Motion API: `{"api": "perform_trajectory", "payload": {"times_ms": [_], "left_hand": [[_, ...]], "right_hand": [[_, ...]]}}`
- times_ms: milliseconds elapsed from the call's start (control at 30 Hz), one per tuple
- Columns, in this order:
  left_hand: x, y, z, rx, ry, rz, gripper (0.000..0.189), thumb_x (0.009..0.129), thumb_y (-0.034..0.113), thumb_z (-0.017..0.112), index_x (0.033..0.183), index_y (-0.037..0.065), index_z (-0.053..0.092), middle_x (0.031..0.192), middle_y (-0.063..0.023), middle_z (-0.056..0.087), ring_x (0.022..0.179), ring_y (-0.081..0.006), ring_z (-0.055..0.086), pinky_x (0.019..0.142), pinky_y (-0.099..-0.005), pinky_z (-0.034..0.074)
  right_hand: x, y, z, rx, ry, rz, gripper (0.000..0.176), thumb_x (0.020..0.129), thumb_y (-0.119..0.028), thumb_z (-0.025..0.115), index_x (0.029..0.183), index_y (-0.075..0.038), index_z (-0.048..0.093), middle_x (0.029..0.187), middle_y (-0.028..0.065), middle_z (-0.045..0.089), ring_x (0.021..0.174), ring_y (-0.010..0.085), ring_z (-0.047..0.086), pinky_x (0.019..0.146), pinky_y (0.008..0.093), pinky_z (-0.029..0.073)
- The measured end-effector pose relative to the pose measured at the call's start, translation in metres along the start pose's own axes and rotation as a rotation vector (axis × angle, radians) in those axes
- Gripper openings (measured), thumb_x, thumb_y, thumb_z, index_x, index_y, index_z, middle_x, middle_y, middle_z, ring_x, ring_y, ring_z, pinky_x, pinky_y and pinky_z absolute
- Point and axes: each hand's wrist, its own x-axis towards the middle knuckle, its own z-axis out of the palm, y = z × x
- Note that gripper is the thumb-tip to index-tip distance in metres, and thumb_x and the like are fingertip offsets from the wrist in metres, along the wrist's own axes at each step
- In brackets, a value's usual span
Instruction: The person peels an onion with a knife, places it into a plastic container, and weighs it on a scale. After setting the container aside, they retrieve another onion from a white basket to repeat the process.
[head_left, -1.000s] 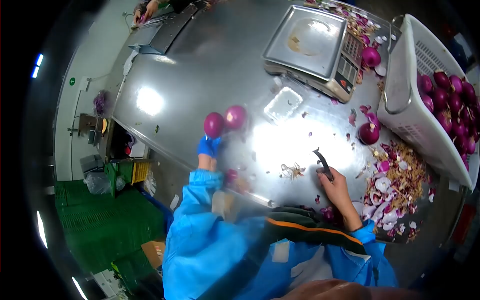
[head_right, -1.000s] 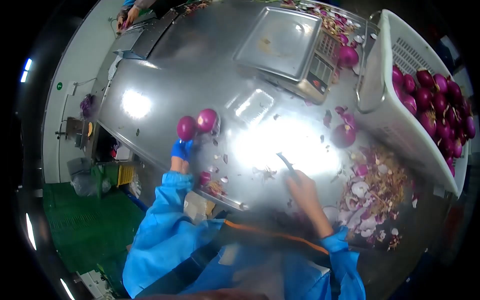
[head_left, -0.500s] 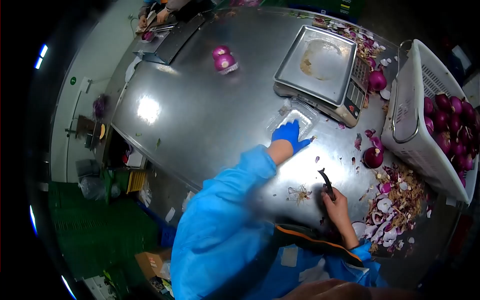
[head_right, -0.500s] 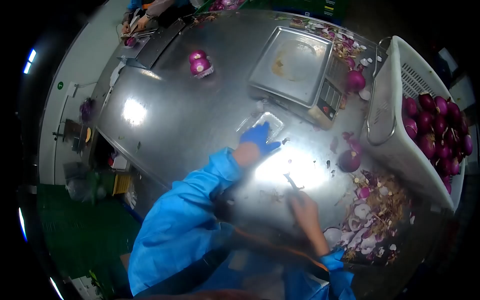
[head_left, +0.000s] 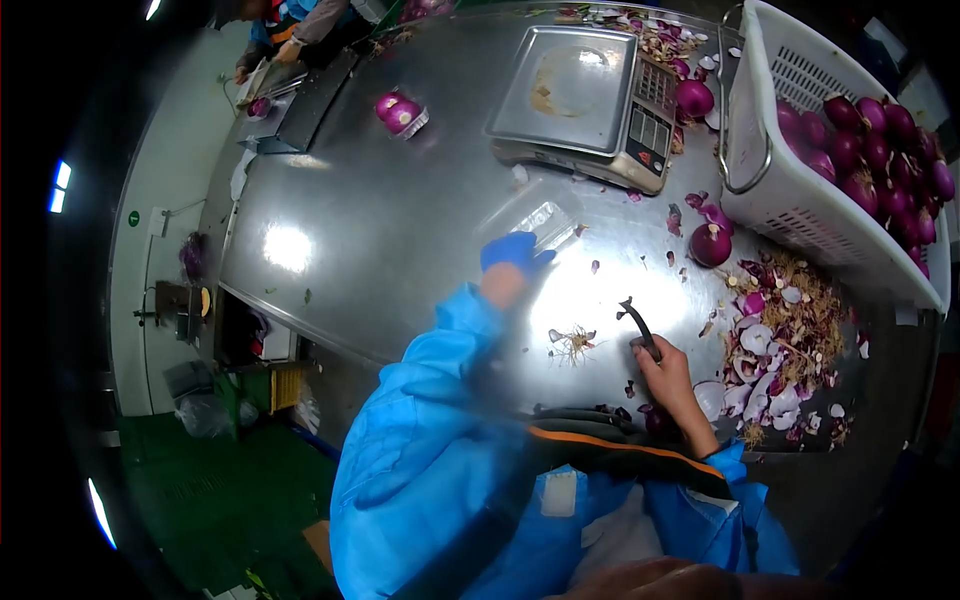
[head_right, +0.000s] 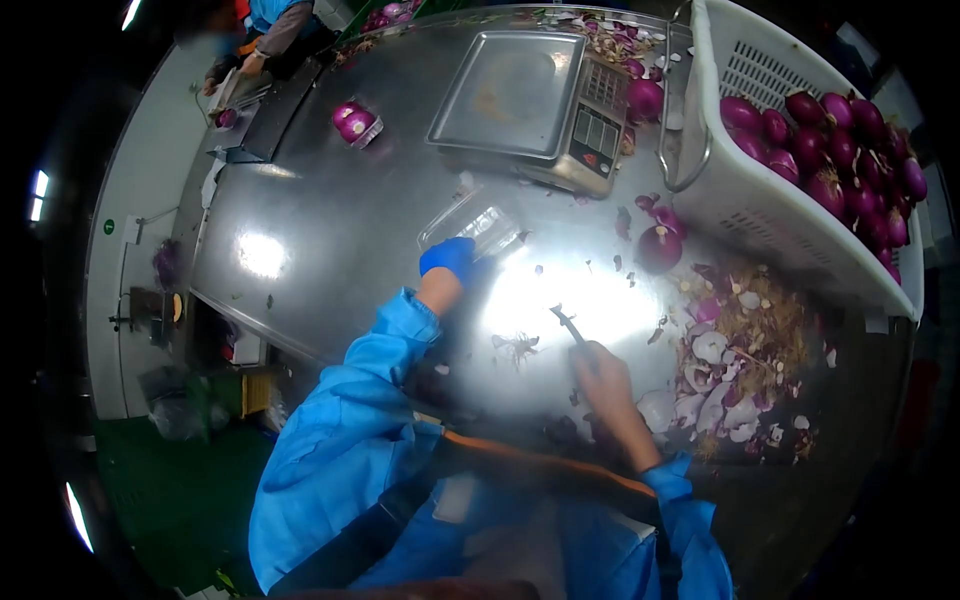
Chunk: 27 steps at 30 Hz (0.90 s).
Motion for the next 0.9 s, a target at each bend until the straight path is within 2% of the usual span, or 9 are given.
{"api": "perform_trajectory", "payload": {"times_ms": [133, 233, 400, 467, 633, 700, 800, 867, 900], "left_hand": [[0.011, -0.002, -0.001, -0.176, -0.103, -0.064, 0.051, 0.089, 0.056, 0.054, 0.098, 0.008, 0.069, 0.101, -0.0184, 0.068, 0.096, -0.0383, 0.064, 0.084, -0.0446, 0.050], [0.014, -0.016, 0.006, -0.120, 0.130, 0.215, 0.039, 0.090, 0.045, 0.058, 0.094, 0.007, 0.067, 0.098, -0.0186, 0.066, 0.094, -0.0403, 0.062, 0.081, -0.0458, 0.049], [0.037, -0.050, 0.021, 0.025, 0.121, 0.015, 0.026, 0.084, 0.031, 0.068, 0.089, 0.006, 0.061, 0.091, -0.0181, 0.062, 0.089, -0.0410, 0.060, 0.078, -0.0466, 0.048], [0.023, -0.018, -0.020, 0.077, 0.139, -0.070, 0.028, 0.090, 0.032, 0.060, 0.098, 0.006, 0.068, 0.099, -0.0190, 0.068, 0.094, -0.0400, 0.064, 0.079, -0.0473, 0.051], [-0.023, 0.048, -0.027, 0.046, 0.293, 0.212, 0.031, 0.089, 0.038, 0.062, 0.079, 0.009, 0.068, 0.080, -0.0169, 0.066, 0.074, -0.0394, 0.063, 0.064, -0.0480, 0.050], [-0.042, 0.090, -0.003, 0.066, 0.201, 0.361, 0.036, 0.089, 0.041, 0.061, 0.072, 0.010, 0.062, 0.073, -0.0140, 0.062, 0.067, -0.0367, 0.061, 0.061, -0.0479, 0.049], [-0.057, 0.147, 0.012, -0.062, -0.175, 0.395, 0.035, 0.087, 0.042, 0.064, 0.087, 0.008, 0.068, 0.081, -0.0162, 0.061, 0.079, -0.0355, 0.060, 0.074, -0.0460, 0.049], [-0.051, 0.169, 0.017, -0.303, -0.061, 0.691, 0.033, 0.085, 0.036, 0.070, 0.100, 0.007, 0.069, 0.094, -0.0134, 0.065, 0.088, -0.0328, 0.062, 0.081, -0.0455, 0.049], [-0.044, 0.184, 0.010, -0.365, -0.039, 0.744, 0.034, 0.083, 0.033, 0.072, 0.105, 0.006, 0.069, 0.098, -0.0123, 0.066, 0.091, -0.0318, 0.062, 0.083, -0.0446, 0.050]], "right_hand": [[-0.008, 0.003, -0.008, 0.007, 0.027, 0.012, 0.032, 0.093, -0.028, 0.057, 0.108, 0.000, 0.065, 0.080, 0.0215, 0.065, 0.075, 0.0335, 0.067, 0.069, 0.0392, 0.050], [-0.013, 0.020, -0.010, 0.032, 0.064, -0.033, 0.033, 0.093, -0.029, 0.057, 0.106, -0.001, 0.066, 0.077, 0.0190, 0.065, 0.071, 0.0294, 0.065, 0.067, 0.0379, 0.049], [-0.033, 0.014, -0.027, 0.127, 0.090, 0.030, 0.033, 0.093, -0.032, 0.058, 0.100, -0.001, 0.067, 0.071, 0.0127, 0.063, 0.066, 0.0218, 0.062, 0.065, 0.0354, 0.048], [-0.038, 0.020, -0.033, 0.145, 0.105, 0.052, 0.034, 0.093, -0.032, 0.058, 0.098, 0.000, 0.066, 0.070, 0.0124, 0.063, 0.066, 0.0221, 0.061, 0.064, 0.0358, 0.048], [-0.041, 0.038, -0.051, 0.290, 0.249, 0.036, 0.025, 0.093, -0.024, 0.060, 0.095, -0.001, 0.067, 0.066, 0.0076, 0.061, 0.062, 0.0150, 0.058, 0.060, 0.0312, 0.046], [-0.037, 0.051, -0.058, 0.411, 0.301, 0.070, 0.022, 0.093, -0.022, 0.060, 0.095, -0.001, 0.067, 0.066, 0.0053, 0.060, 0.062, 0.0130, 0.057, 0.060, 0.0299, 0.046], [-0.031, 0.064, -0.078, 0.538, 0.370, 0.057, 0.018, 0.094, -0.018, 0.060, 0.099, -0.002, 0.066, 0.067, 0.0014, 0.058, 0.058, 0.0093, 0.052, 0.054, 0.0267, 0.041], [-0.027, 0.077, -0.086, 0.584, 0.456, 0.009, 0.013, 0.096, -0.014, 0.059, 0.102, -0.005, 0.064, 0.067, -0.0008, 0.055, 0.046, 0.0046, 0.042, 0.038, 0.0219, 0.032], [-0.033, 0.076, -0.098, 0.613, 0.425, 0.107, 0.026, 0.090, -0.021, 0.066, 0.107, -0.001, 0.064, 0.077, 0.0059, 0.063, 0.071, 0.0137, 0.059, 0.066, 0.0304, 0.047]]}}
